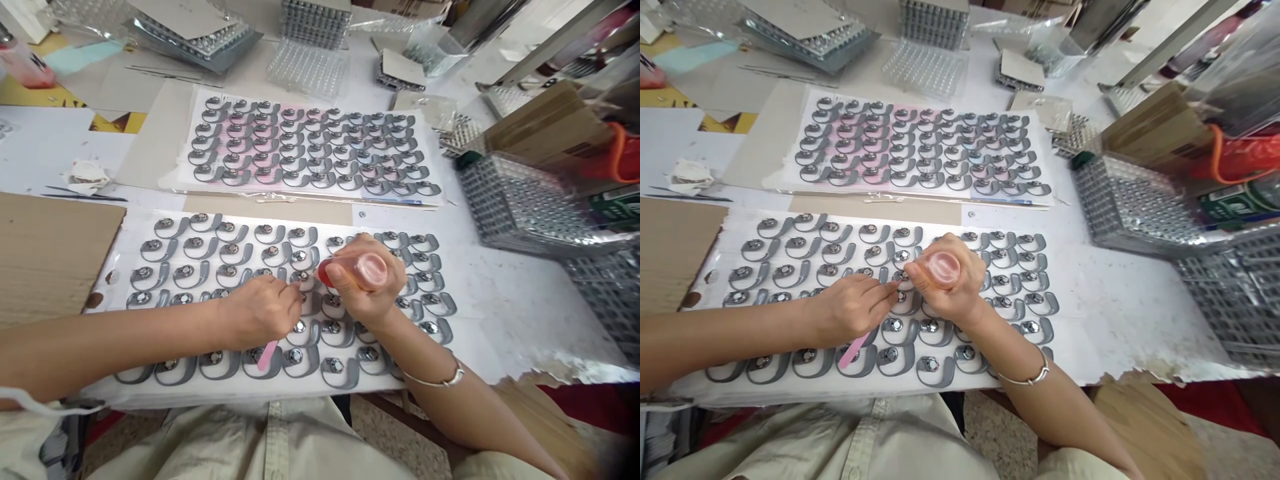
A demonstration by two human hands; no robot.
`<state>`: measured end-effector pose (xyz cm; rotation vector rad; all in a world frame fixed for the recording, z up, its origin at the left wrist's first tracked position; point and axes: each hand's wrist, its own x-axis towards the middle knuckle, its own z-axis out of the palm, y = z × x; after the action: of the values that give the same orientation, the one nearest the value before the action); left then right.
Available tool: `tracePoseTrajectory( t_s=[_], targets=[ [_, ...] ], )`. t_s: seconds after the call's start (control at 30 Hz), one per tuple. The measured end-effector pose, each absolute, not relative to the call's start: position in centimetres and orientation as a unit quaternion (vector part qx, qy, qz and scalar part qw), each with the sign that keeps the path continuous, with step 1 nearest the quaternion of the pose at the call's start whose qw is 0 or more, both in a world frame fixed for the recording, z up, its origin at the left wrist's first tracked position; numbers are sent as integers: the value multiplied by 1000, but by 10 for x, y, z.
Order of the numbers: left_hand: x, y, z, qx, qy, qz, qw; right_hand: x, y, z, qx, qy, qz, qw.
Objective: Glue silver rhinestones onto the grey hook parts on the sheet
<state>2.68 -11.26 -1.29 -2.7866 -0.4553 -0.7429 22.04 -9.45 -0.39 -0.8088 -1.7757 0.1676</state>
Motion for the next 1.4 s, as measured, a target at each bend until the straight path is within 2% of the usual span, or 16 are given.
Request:
tracePoseTrajectory(
  t_s=[0.57, 1.0, 1.4],
  targets=[
    [25, -109, -13, -948, -156, -266, 76, 222, -97, -4, -349, -752, 70, 554],
    [14, -98, -13, -948, -156, -277, -12, 222, -98, -2, -356, -743, 98, 558],
    [2, -100, -15, -964, -178, -179, -81, 222, -100, -4, -351, -744, 101, 560]
  ],
)
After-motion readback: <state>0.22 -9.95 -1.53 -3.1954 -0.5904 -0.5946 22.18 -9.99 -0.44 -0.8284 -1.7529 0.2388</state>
